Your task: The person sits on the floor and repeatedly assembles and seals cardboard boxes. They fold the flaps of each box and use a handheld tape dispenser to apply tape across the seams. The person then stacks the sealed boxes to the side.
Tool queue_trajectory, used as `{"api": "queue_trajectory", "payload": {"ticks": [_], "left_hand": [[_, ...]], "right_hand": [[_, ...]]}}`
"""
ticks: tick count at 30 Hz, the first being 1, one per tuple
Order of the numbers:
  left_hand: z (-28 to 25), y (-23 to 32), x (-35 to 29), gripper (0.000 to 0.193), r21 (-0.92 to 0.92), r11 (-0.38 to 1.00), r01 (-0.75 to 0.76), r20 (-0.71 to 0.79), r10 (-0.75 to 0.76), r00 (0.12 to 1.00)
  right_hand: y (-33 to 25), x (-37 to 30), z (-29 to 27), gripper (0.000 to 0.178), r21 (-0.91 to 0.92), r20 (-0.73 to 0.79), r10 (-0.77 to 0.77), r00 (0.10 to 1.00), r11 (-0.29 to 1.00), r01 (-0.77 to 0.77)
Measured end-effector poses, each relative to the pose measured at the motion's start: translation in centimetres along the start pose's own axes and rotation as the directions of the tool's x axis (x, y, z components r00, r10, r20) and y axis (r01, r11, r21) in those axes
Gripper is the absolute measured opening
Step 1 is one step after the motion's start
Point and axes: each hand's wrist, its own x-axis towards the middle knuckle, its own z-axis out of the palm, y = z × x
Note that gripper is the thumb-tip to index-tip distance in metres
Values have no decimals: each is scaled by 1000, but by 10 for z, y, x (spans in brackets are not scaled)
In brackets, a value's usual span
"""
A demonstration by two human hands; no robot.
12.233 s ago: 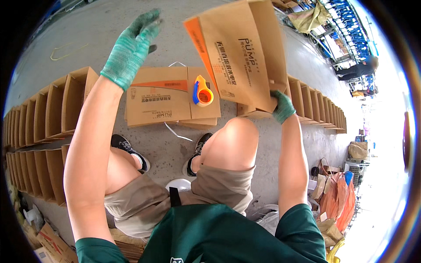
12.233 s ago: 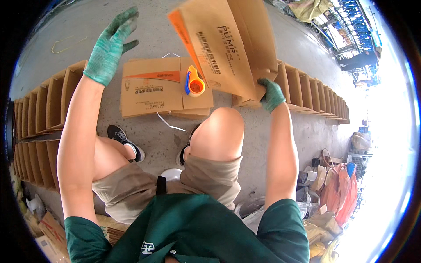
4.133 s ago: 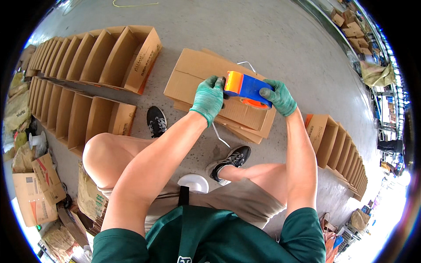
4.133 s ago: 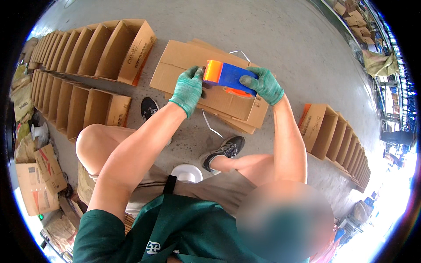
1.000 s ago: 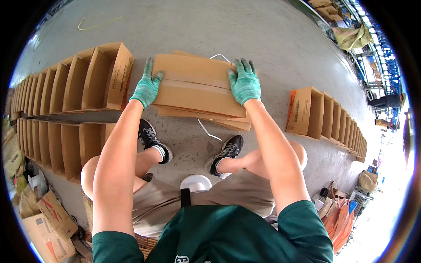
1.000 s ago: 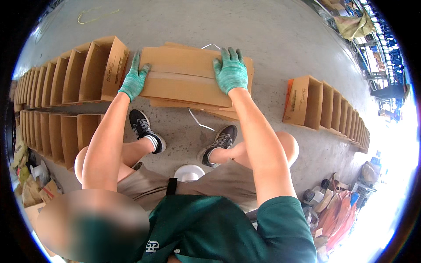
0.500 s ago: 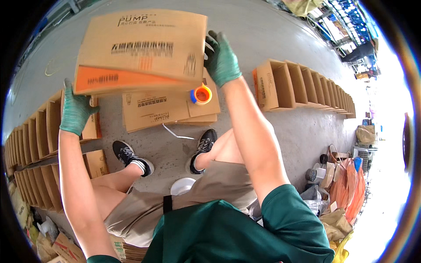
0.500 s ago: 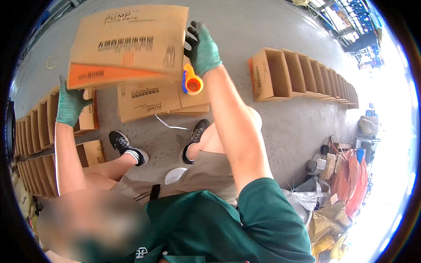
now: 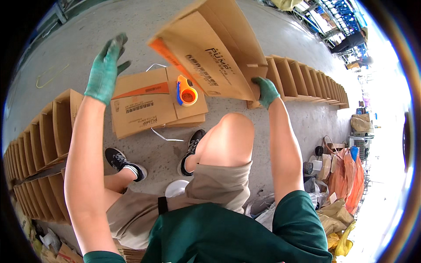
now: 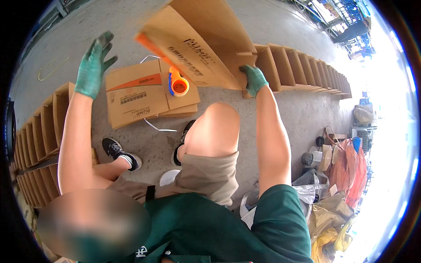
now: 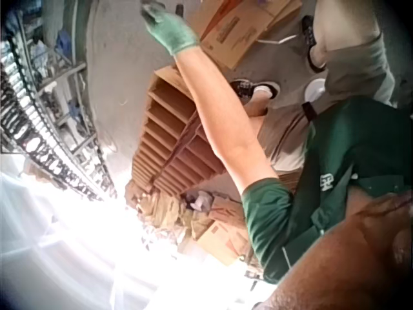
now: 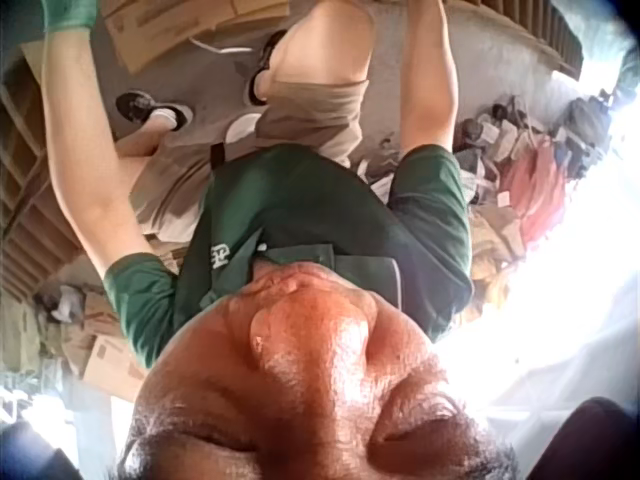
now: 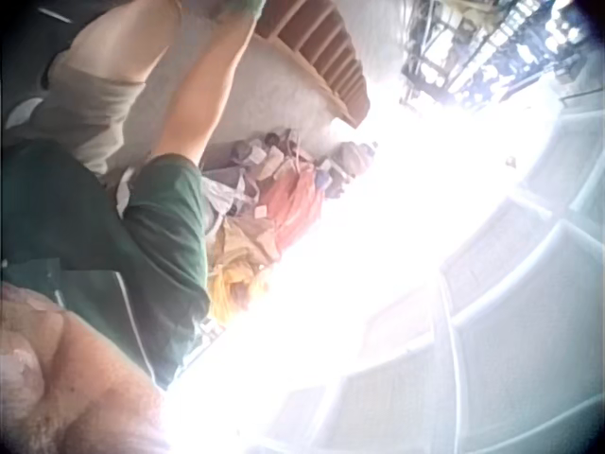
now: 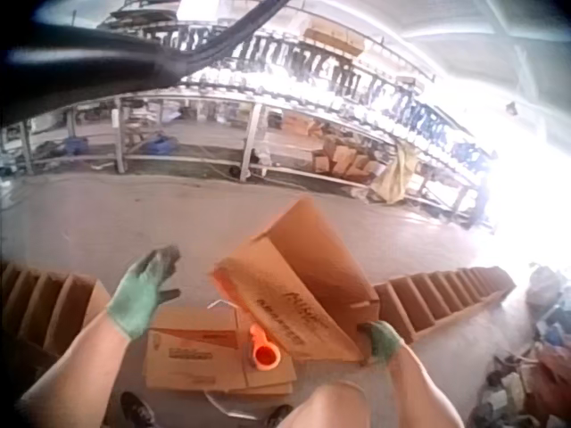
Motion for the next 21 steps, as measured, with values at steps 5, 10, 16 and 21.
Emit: {"api": "queue_trajectory", "payload": {"ticks": [5,10,16,21], "left_hand": [[-61,-44,-20,48,384,910,157,38,-186,982],[-99,-88,-35,41,395,794,461,-162,-434,886],[-176,-153,-63,38,492,705,511,-225,-464,857],[-161,-184,-64,37,652,636,413,-128,-445,886]], "right_hand": [[110,65,-91,19,296,-419,175,891,954,-48],[178,101,-150,30,-85,-667,172,725,949,-303],[122,60,-7,59,-998,27,-605,796,26,54],[140,81,-24,52,-962,-256,-181,949,144,-232]]}}
